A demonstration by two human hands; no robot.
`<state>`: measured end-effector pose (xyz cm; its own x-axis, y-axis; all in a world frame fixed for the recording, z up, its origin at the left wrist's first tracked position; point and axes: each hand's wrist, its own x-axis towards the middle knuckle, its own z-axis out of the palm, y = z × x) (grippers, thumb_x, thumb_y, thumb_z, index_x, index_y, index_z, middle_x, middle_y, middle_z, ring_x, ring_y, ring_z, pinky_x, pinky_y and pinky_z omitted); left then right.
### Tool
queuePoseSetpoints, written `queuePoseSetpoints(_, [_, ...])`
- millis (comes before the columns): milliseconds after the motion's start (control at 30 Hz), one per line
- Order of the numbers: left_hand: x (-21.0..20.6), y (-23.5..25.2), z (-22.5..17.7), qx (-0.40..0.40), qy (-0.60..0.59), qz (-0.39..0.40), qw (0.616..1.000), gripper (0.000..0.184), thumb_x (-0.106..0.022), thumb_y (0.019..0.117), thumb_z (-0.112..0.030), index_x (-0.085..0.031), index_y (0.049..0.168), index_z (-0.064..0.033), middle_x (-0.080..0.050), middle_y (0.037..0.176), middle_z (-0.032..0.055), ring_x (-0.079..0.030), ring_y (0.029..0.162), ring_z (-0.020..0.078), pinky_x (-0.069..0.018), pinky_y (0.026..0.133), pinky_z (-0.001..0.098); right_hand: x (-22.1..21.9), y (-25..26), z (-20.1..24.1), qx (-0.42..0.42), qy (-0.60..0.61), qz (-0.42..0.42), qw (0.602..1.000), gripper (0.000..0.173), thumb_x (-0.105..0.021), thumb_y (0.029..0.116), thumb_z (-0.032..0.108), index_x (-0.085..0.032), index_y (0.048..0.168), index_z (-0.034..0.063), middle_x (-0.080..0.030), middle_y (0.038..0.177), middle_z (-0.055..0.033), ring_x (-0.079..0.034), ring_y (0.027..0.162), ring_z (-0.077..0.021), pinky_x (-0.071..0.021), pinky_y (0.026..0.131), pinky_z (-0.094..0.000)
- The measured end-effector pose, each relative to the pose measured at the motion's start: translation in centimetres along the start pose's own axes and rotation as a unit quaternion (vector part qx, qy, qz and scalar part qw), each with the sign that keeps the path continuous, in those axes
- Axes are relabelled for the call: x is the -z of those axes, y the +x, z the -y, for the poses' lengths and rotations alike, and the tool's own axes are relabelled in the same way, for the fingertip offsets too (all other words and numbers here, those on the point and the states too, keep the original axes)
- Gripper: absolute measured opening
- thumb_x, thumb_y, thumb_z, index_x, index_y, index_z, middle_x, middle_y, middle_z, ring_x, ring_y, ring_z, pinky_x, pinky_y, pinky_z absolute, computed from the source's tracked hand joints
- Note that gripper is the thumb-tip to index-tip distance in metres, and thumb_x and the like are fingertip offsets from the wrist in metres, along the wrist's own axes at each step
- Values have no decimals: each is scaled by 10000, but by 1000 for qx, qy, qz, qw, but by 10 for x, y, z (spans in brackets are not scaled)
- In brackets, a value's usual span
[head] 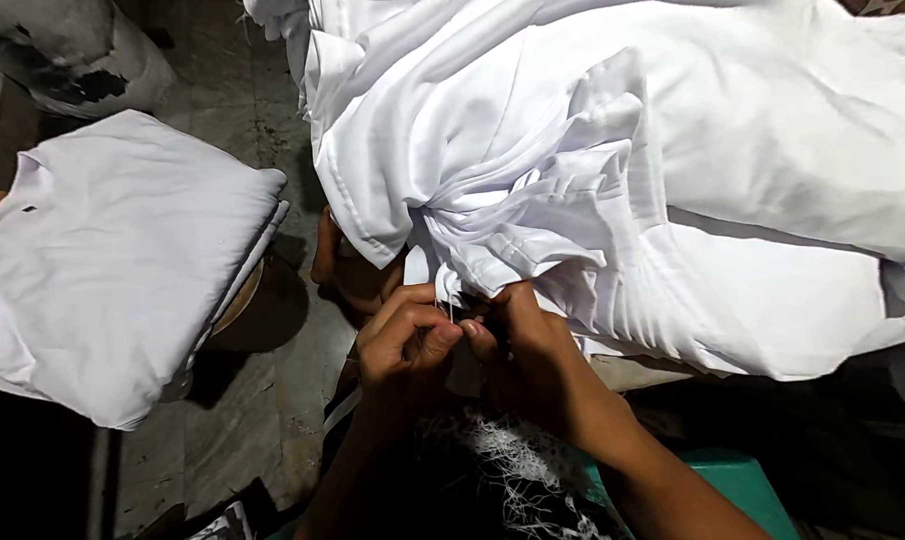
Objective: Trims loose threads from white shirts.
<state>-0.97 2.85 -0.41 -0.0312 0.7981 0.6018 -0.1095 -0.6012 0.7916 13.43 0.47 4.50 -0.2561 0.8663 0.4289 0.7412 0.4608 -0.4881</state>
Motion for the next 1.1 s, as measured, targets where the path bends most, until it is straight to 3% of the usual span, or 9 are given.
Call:
queuePoseSetpoints(167, [0, -4, 5, -33, 7, 0, 999, 420, -429, 1084, -416, -585, 827, -123, -648, 1000, -71, -614, 986, -52, -509, 839, 132, 1, 8, 4, -25, -28, -22, 999, 200, -449, 1014, 166, -551, 951, 5, -489, 612, -12, -485, 528, -90, -396, 505, -223])
queuePoseSetpoints(233, [-3, -7, 3, 27, -7, -23, 999, 313, -552, 1033, -423, -644, 972, -129, -685, 1064, -115, -638, 1014, -63, -545, 845, 145, 3, 10, 6, -49, -17, -41, 998, 190, -491, 1008, 172, -542, 1007, -11, -518, 639, -17, -493, 539, -68, -404, 519, -203])
queuePoseSetpoints(333, [-10, -10, 7, 147, 43, -28, 988, 461, -700, 869, -79, -572, 1285, 71, -704, 1062, 36, -670, 875, -19, -573, 774, 179, 3, 14, 6, -47, -10, -56, 997, 255, -584, 988, 204, -528, 1067, -32, -577, 715, -54, -528, 553, -51, -443, 530, -159])
queuePoseSetpoints(433, [-9, -16, 10, 130, 144, -4, 981, 205, -601, 908, -24, -697, 1015, 121, -684, 844, 102, -619, 700, 0, -525, 673, 141, 3, 18, -1, -28, -61, -29, 997, 300, -556, 995, 233, -601, 1058, -56, -626, 719, -97, -595, 569, -153, -480, 527, -260])
queuePoseSetpoints(533, [9, -25, -6, 34, 172, 13, 984, 286, -566, 1013, -148, -707, 871, 56, -641, 737, 71, -599, 707, -1, -492, 702, 113, 11, 12, -12, 10, -71, -16, 997, 307, -523, 1021, 236, -640, 1021, -47, -620, 747, -111, -606, 647, -175, -493, 607, -258])
queuePoseSetpoints(700, [13, -33, -8, 140, -130, 57, 980, 246, -520, 1065, -240, -728, 1007, -122, -762, 983, -67, -707, 913, -1, -584, 827, 202, 22, 7, -14, 51, -75, -8, 996, 320, -493, 1046, 234, -637, 1044, -52, -615, 757, -119, -577, 645, -166, -470, 607, -238])
queuePoseSetpoints(833, [-11, -29, -3, 198, -354, -29, 914, 173, -617, 1007, -224, -790, 1003, -205, -753, 1049, -74, -697, 1036, 57, -551, 995, 302, 28, 8, -16, 27, -63, 21, 997, 541, -516, 1033, 221, -473, 1438, -136, -667, 839, -147, -585, 657, -175, -495, 620, -266])
queuePoseSetpoints(1000, [-20, -22, -5, 177, -413, -70, 891, 161, -633, 987, -149, -793, 981, -166, -753, 1119, -29, -709, 1043, 77, -570, 971, 305, 29, 3, -20, 62, -84, 13, 994, 261, -535, 1022, 215, -610, 1057, -32, -645, 807, -120, -628, 706, -159, -502, 659, -225])
queuePoseSetpoints(1100, [-23, -20, -7, 173, -411, -75, 892, 165, -639, 983, -148, -801, 1005, -171, -742, 1187, -19, -703, 1093, 90, -570, 979, 310, 26, -1, -20, 62, -80, -9, 995, 240, -559, 1006, 186, -641, 1025, -39, -669, 874, -157, -652, 788, -175, -509, 723, -209])
